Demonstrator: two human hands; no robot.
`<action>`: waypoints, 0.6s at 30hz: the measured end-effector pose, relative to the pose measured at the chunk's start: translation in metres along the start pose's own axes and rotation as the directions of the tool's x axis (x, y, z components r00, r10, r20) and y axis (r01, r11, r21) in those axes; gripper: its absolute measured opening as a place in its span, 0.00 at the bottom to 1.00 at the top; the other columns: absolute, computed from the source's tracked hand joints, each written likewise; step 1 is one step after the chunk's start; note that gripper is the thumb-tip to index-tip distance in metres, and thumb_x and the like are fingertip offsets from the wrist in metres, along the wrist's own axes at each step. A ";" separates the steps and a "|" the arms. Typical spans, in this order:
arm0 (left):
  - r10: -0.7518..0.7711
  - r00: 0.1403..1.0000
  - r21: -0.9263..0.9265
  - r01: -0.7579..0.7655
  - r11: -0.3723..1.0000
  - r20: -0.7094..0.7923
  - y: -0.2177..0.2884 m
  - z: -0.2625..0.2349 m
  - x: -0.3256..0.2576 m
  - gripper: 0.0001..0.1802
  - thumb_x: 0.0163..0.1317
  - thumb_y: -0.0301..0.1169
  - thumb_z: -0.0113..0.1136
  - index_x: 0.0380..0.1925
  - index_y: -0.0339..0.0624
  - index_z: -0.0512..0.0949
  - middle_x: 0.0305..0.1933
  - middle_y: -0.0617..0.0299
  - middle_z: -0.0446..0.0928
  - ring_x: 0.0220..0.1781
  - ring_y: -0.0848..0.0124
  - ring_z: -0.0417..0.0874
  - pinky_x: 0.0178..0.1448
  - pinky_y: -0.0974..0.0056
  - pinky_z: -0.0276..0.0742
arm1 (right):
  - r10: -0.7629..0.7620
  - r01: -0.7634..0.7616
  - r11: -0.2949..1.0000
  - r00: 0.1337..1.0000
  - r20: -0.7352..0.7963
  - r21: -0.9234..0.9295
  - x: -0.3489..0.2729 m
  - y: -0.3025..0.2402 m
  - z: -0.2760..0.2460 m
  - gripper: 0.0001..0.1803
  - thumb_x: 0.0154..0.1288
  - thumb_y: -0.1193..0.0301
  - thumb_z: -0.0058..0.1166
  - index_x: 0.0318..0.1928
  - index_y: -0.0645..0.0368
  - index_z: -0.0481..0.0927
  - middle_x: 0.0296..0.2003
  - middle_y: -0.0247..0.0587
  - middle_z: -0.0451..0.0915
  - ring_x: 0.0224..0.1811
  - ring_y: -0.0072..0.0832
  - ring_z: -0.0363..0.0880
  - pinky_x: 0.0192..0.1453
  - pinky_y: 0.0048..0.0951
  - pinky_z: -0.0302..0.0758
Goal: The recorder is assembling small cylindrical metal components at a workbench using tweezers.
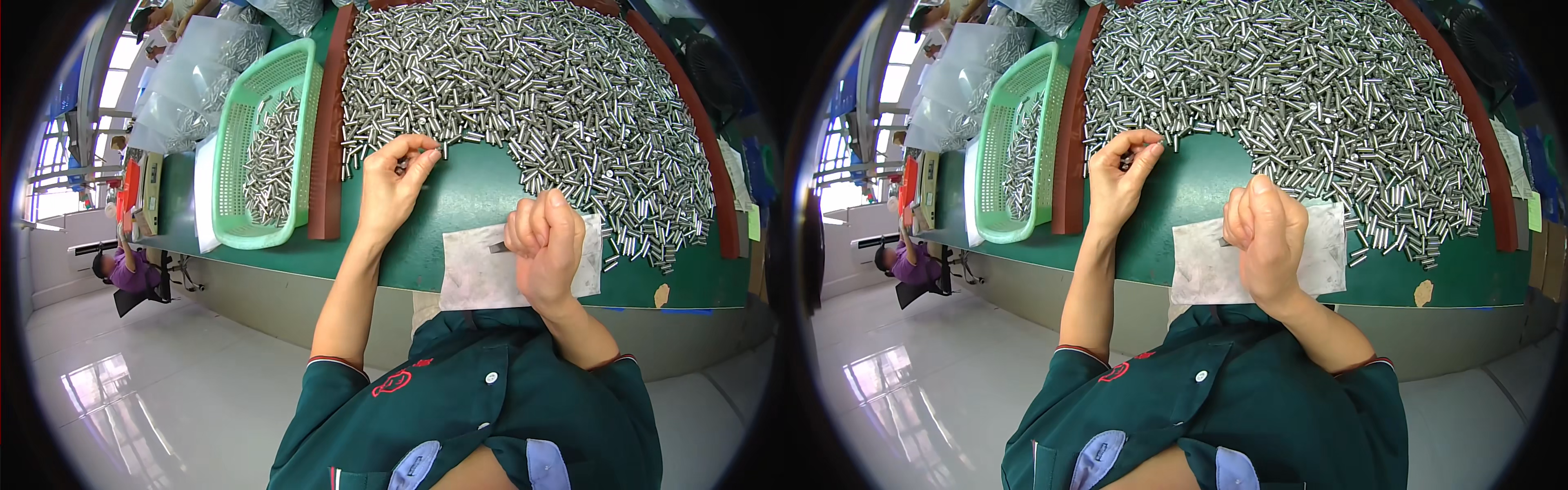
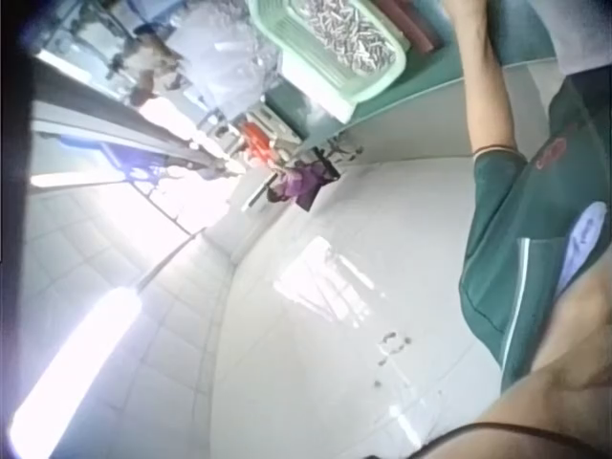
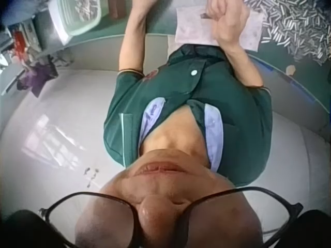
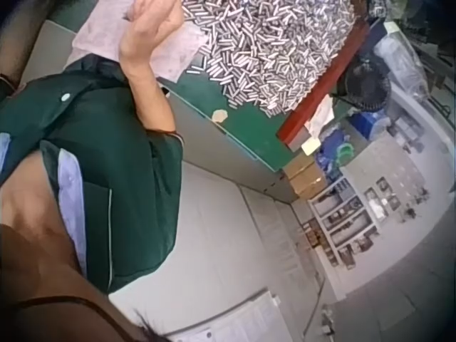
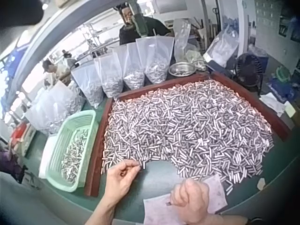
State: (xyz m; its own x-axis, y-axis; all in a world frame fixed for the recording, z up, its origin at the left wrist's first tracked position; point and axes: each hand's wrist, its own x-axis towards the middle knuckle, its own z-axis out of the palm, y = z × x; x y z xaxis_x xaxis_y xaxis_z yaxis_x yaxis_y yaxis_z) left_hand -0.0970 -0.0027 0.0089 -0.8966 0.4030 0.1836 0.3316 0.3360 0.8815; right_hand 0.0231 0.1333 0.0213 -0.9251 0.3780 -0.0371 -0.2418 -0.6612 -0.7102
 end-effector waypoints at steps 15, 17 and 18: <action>0.181 0.983 -0.035 -0.179 0.983 0.040 0.006 -0.007 -0.002 0.05 0.50 0.20 0.57 0.29 0.35 0.79 0.23 0.68 0.71 0.23 0.82 0.62 0.26 0.77 0.55 | 0.001 -0.001 1.000 1.000 0.007 -0.007 0.001 0.000 0.000 0.22 0.66 0.68 0.31 0.13 0.55 0.55 0.10 0.28 0.55 0.13 0.14 0.47 0.16 0.19 0.46; 0.228 0.973 -0.018 -0.228 0.974 0.028 0.006 -0.007 -0.001 0.06 0.50 0.19 0.57 0.29 0.35 0.79 0.23 0.68 0.71 0.23 0.81 0.62 0.26 0.76 0.55 | 0.001 -0.001 1.000 1.000 0.003 -0.009 0.001 0.000 0.001 0.22 0.66 0.68 0.31 0.13 0.55 0.54 0.10 0.28 0.55 0.13 0.14 0.47 0.16 0.19 0.46; 0.230 0.973 -0.031 -0.229 0.973 0.025 0.007 -0.007 -0.002 0.06 0.49 0.19 0.57 0.29 0.35 0.79 0.23 0.67 0.71 0.24 0.81 0.62 0.27 0.76 0.56 | 0.004 -0.004 1.000 1.000 -0.002 -0.013 0.001 0.000 0.001 0.21 0.66 0.68 0.31 0.13 0.55 0.54 0.10 0.28 0.55 0.13 0.14 0.47 0.16 0.19 0.46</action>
State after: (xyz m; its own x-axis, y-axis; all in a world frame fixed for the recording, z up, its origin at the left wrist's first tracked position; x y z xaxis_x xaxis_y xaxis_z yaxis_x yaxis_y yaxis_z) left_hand -0.0951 -0.0066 0.0176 -0.7888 0.4906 0.3702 0.5187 0.2081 0.8293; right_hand 0.0215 0.1336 0.0221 -0.9252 0.3772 -0.0413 -0.2347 -0.6543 -0.7189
